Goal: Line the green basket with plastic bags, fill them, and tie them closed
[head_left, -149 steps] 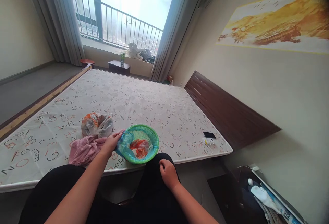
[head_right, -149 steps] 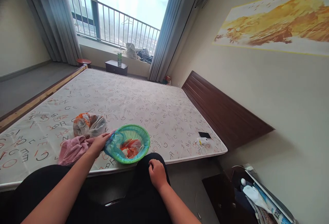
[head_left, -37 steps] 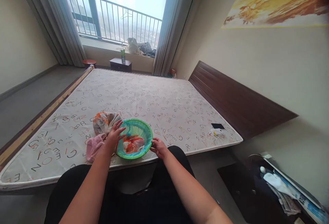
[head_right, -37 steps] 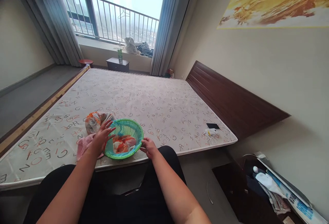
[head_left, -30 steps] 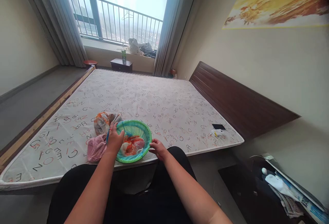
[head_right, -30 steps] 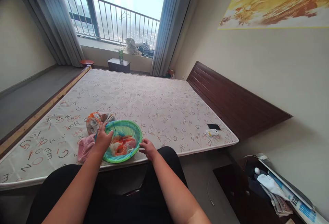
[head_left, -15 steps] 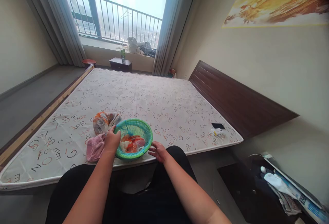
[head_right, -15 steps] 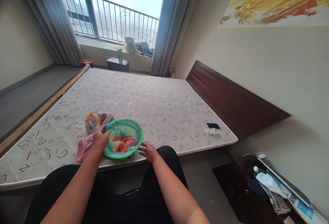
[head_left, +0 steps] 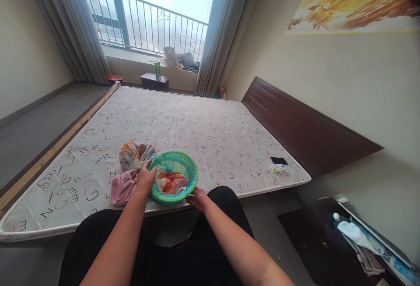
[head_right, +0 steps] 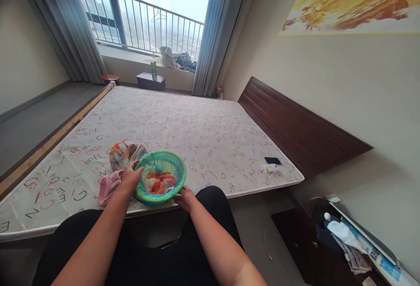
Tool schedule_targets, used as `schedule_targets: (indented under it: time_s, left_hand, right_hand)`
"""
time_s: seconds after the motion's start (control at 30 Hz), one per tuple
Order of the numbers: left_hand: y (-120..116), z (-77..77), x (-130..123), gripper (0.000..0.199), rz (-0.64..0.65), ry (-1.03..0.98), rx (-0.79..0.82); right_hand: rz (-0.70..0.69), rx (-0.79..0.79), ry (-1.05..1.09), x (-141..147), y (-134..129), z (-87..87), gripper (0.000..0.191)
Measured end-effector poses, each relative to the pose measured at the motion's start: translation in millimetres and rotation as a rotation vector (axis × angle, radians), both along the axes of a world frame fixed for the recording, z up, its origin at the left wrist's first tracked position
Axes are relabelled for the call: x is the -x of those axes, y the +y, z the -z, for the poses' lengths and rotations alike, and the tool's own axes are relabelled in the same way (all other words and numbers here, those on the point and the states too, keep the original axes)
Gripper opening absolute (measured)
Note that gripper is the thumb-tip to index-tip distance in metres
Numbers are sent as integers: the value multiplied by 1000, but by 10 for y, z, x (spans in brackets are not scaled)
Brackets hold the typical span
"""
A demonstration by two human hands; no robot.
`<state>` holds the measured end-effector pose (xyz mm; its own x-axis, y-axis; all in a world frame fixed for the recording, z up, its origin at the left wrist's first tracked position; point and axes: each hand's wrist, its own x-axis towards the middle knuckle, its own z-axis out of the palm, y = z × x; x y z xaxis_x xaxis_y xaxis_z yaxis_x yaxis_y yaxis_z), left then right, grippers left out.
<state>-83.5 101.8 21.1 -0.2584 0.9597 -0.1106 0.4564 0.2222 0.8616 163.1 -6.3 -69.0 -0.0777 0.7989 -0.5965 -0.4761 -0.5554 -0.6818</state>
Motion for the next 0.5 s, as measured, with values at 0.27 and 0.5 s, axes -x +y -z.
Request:
schedule_targets:
  time_s: [0.27, 0.5]
  left_hand:
    - [30, 94, -13, 57, 66, -38, -25]
    - [12, 90, -7, 66, 86, -15, -7]
  right_hand:
    - [78, -9, 41, 8, 29, 82, 36]
    - [161, -55, 82, -148, 54, -25, 9]
